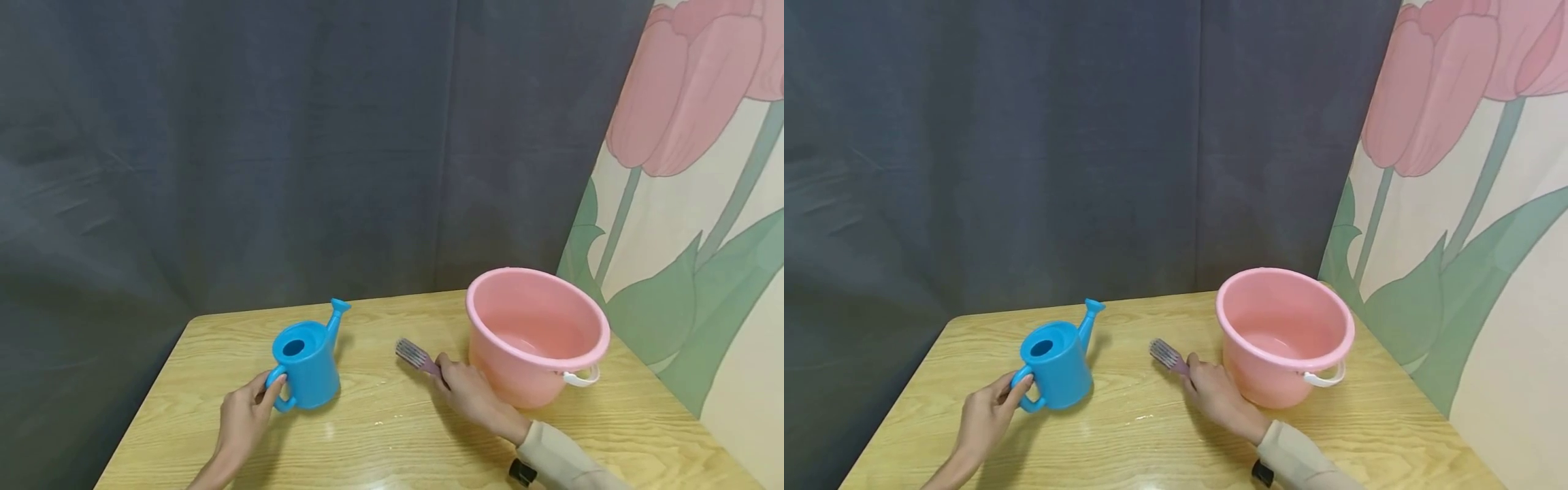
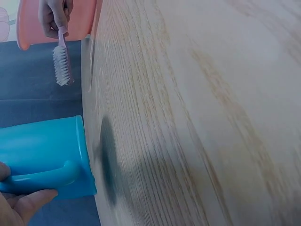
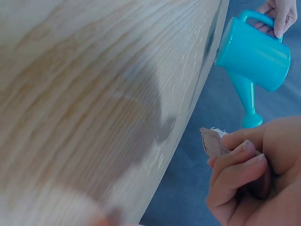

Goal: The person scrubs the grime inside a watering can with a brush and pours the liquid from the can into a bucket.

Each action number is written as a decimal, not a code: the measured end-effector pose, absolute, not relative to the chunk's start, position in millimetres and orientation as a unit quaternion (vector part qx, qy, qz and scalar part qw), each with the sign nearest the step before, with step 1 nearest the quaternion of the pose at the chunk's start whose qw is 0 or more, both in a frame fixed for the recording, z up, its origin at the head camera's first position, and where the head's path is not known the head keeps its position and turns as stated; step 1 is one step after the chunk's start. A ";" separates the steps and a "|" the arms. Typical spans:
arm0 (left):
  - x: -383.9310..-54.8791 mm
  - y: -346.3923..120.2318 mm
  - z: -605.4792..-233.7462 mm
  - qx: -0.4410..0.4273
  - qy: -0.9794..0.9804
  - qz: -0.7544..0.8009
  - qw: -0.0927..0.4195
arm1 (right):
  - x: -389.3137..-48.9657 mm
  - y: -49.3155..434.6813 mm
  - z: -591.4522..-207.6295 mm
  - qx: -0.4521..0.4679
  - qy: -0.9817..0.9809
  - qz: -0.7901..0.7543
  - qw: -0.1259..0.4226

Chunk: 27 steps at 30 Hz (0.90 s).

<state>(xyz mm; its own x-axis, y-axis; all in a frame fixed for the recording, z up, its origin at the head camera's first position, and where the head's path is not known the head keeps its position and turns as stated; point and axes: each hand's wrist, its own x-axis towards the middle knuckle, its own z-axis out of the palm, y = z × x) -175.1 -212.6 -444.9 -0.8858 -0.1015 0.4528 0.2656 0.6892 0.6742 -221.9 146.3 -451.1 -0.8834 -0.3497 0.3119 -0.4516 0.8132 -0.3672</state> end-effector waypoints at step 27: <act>-188.7 -191.6 -445.9 -0.072 -0.871 -0.404 0.271 | -225.2 151.3 -439.4 0.230 -0.934 0.248 0.116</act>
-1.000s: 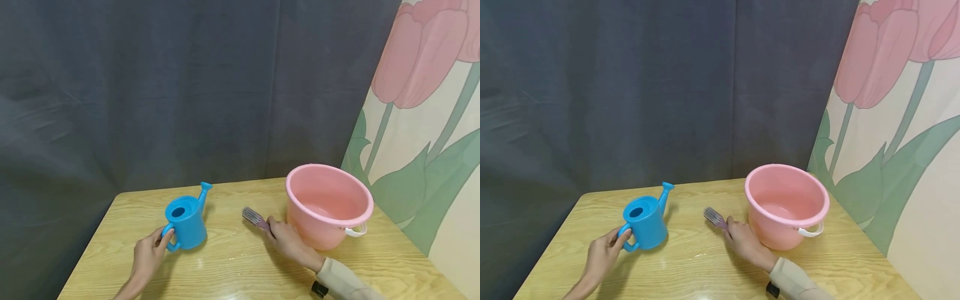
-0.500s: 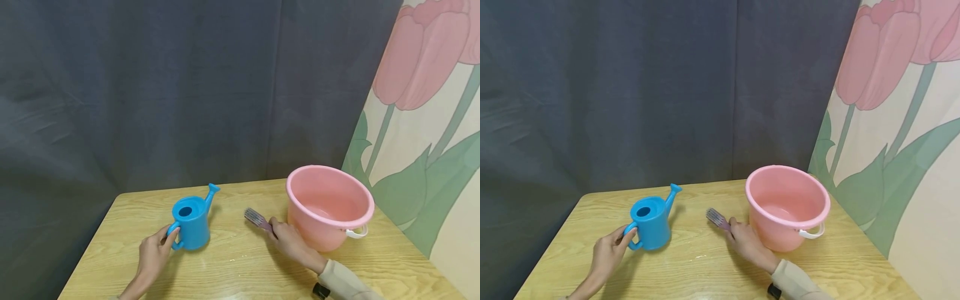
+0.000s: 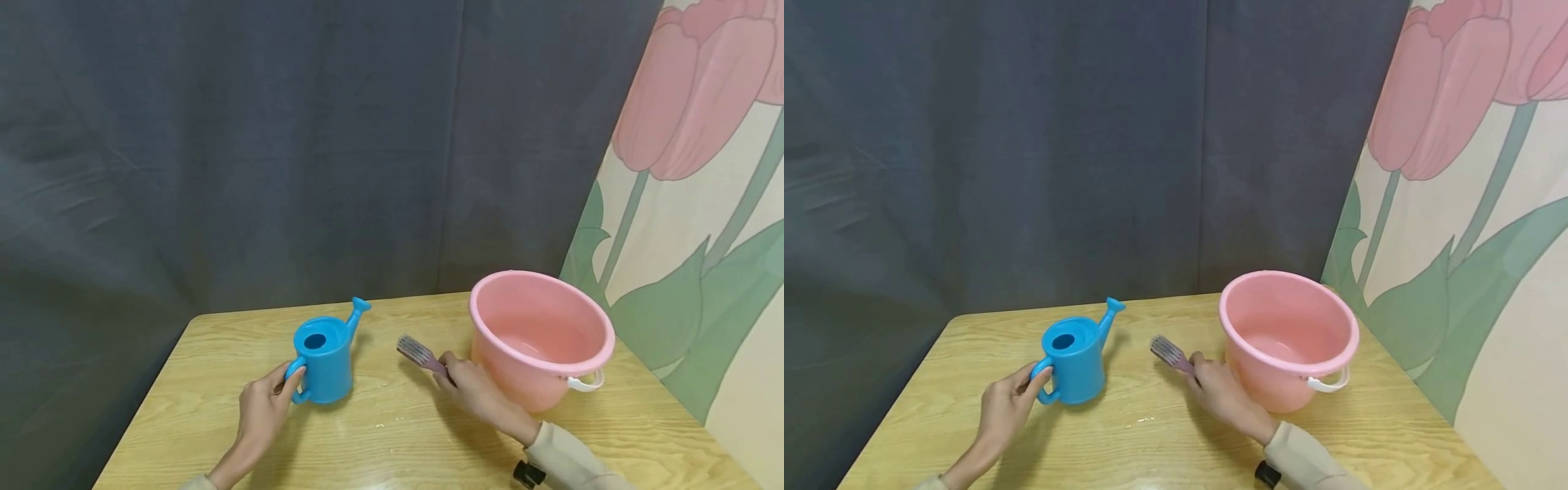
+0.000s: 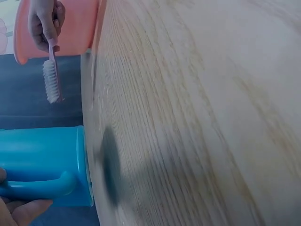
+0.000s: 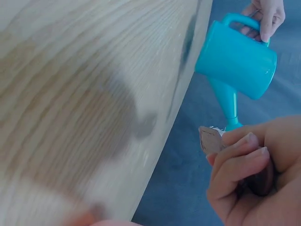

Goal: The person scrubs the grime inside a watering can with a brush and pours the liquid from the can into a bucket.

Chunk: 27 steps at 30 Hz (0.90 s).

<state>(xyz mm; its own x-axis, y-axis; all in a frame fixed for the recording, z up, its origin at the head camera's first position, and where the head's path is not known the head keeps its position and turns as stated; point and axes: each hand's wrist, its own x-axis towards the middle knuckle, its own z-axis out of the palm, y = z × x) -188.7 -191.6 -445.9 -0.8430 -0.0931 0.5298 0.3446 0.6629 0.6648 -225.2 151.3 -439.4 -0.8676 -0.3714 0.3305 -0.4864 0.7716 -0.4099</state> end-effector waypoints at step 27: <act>-193.2 -162.8 -452.1 -0.157 -0.855 -0.365 0.333 | -220.5 156.1 -429.8 0.211 -0.926 0.291 0.115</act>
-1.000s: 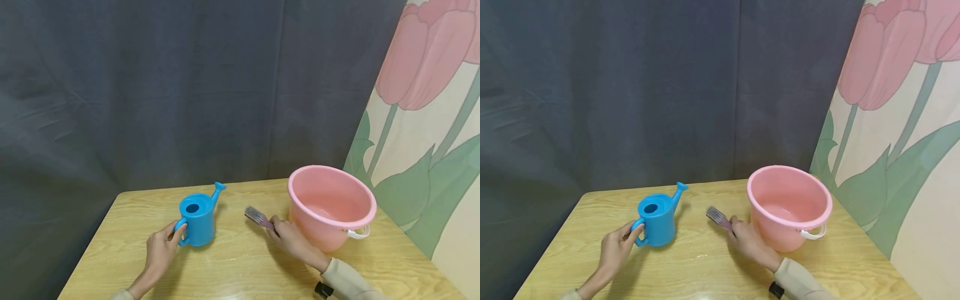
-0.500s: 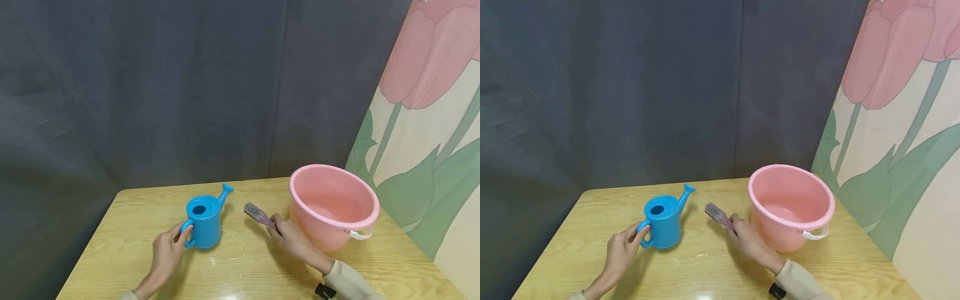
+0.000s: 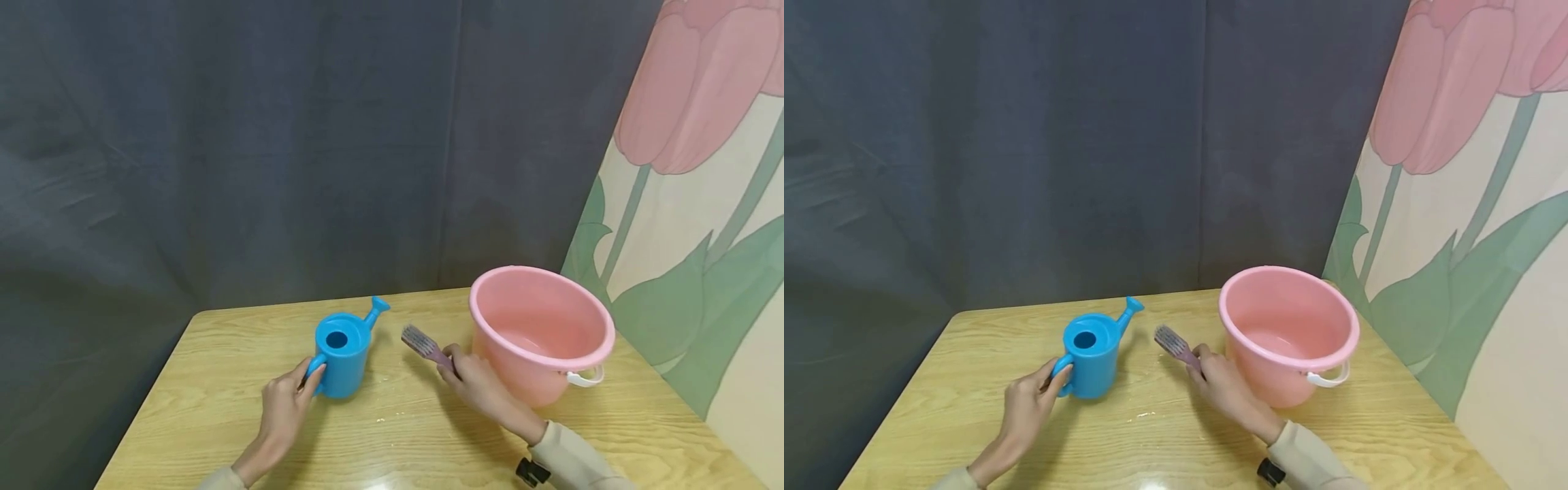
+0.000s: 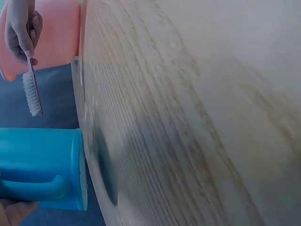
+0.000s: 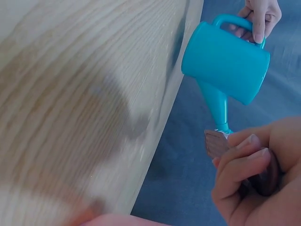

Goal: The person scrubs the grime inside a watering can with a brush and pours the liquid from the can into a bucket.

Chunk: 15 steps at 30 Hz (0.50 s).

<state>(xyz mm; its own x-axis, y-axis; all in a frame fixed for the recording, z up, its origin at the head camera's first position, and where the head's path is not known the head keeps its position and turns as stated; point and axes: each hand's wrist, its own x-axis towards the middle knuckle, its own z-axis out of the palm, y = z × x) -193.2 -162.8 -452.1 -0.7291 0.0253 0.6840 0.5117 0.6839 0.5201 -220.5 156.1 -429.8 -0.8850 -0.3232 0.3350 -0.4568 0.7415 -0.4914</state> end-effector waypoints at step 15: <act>-205.1 -152.1 -455.2 -0.180 -0.853 -0.367 0.324 | -213.0 154.2 -433.8 0.211 -0.922 0.289 0.146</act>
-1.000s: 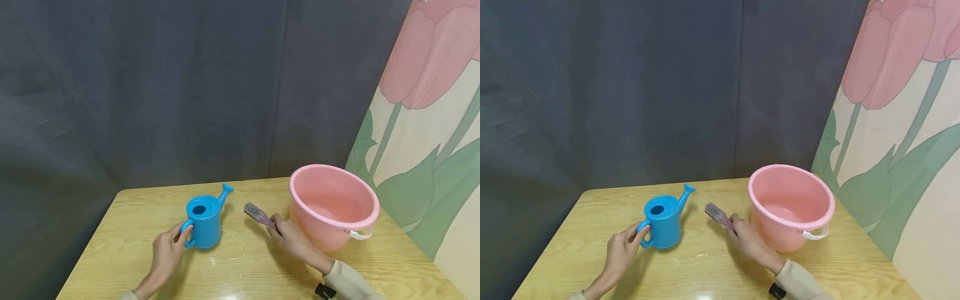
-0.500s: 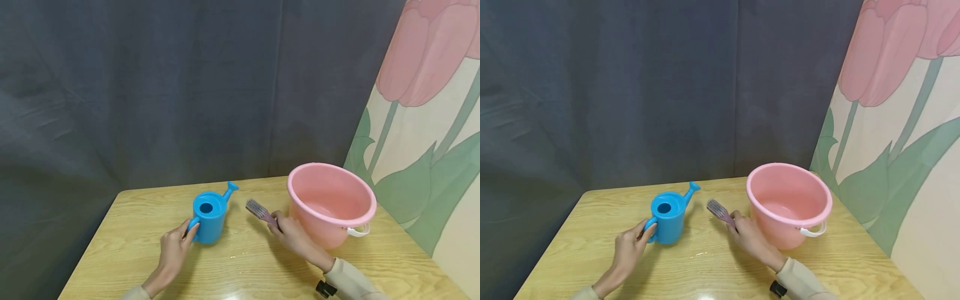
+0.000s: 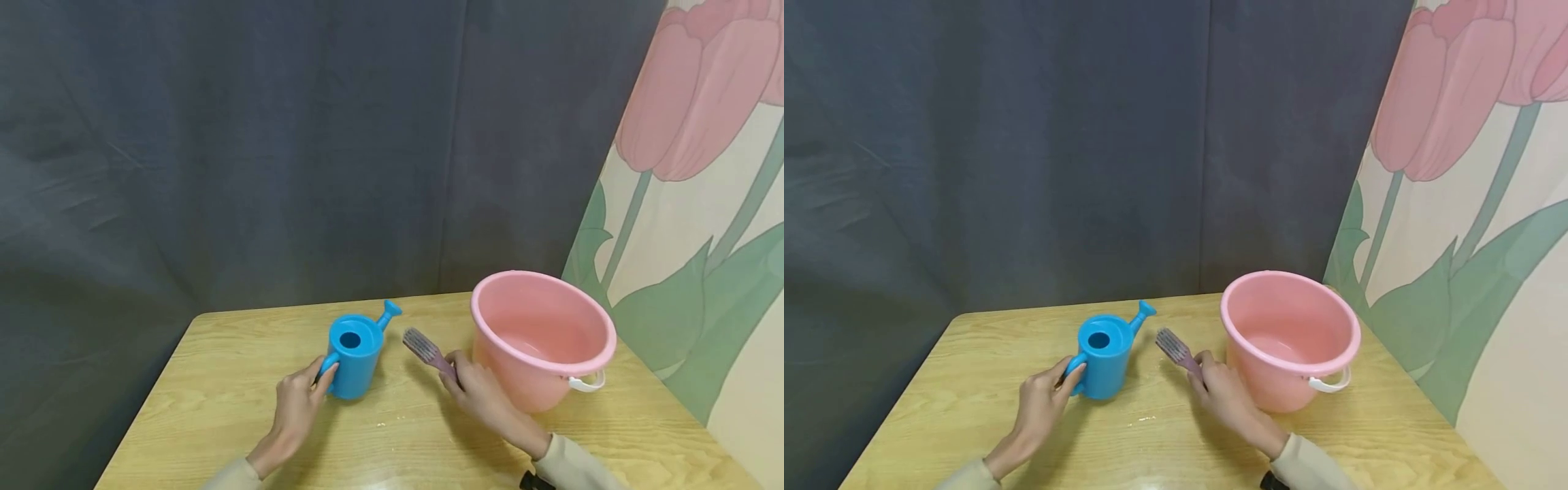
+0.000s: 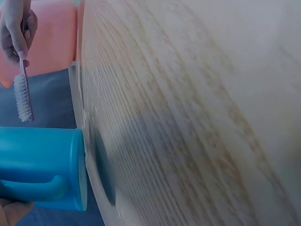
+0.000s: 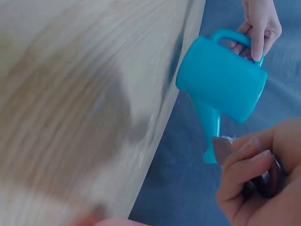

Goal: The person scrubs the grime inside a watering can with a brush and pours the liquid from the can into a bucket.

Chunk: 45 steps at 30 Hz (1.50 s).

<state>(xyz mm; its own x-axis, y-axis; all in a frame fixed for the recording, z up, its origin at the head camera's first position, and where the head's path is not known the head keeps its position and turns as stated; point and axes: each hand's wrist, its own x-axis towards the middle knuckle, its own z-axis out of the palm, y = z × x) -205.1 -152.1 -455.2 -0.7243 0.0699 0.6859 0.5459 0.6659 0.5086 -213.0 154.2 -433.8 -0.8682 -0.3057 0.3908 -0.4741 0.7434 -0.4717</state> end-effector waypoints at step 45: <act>-220.7 -129.1 -467.0 -0.242 -0.840 -0.329 0.358 | -214.6 136.9 -414.9 0.285 -0.848 0.344 0.285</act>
<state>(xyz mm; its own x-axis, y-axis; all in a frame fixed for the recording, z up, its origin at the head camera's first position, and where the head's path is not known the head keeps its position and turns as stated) -220.7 -129.1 -467.0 -0.6265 0.1703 0.7606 0.6413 0.6673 0.3788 -214.6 136.9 -414.9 -0.6751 -0.2885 0.6790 -0.6799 0.6005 -0.4208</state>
